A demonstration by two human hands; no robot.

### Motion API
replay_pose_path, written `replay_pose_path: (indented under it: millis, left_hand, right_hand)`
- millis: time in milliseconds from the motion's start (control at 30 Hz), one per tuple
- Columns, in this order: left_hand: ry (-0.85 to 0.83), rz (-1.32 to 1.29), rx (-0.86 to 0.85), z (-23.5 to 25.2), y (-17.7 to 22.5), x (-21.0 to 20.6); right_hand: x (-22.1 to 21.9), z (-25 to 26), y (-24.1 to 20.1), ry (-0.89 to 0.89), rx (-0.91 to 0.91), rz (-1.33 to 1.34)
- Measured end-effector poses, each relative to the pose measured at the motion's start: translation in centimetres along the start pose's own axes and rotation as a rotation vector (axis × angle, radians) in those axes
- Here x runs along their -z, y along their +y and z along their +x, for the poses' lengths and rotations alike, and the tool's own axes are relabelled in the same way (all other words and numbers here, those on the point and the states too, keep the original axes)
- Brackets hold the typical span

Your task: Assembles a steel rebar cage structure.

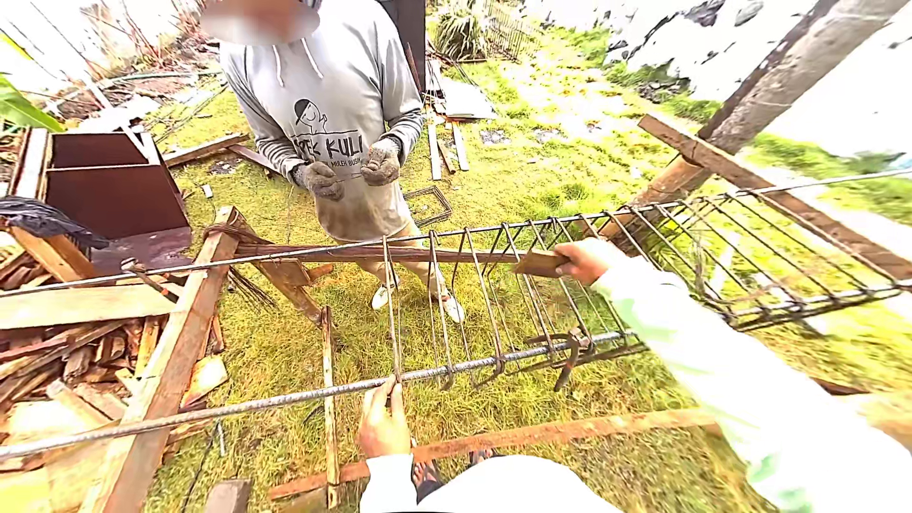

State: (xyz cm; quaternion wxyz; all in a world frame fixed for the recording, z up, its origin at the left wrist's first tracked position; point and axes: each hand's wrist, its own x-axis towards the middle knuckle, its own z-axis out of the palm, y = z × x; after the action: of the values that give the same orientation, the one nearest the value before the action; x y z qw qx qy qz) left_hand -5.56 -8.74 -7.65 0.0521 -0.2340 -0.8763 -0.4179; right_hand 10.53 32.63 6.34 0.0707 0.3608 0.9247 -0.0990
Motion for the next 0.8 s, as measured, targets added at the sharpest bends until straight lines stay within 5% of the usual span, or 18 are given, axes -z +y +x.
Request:
replay_pose_path:
  millis: [100, 267, 400, 600, 700, 800]
  left_hand:
    - [-0.019, -0.013, 0.027, -0.1, -0.1, 0.0]
    - [-0.017, -0.016, 0.058, -0.1, -0.4, -0.4]
    - [-0.002, -0.035, 0.054, -0.1, -0.1, -0.2]
    - [-0.023, 0.019, 0.073, -0.1, -0.1, -0.1]
    - [-0.036, 0.019, 0.096, 0.0, 0.2, -0.2]
    - [-0.03, -0.032, 0.138, 0.1, 0.1, -0.3]
  right_hand:
    - [0.1, -0.4, 1.4, -0.086, -0.077, -0.087]
    - [-6.0, 0.3, 3.3, -0.089, -0.071, -0.08]
    - [-2.8, -0.7, 1.2, -0.243, -0.1, -0.08]
    - [-2.8, -0.9, 1.0, -0.246, -0.09, -0.13]
    - [-0.7, -2.4, -2.1, -0.262, -0.144, -0.145]
    - [0.8, -3.8, -5.6, -0.233, -0.008, -0.037]
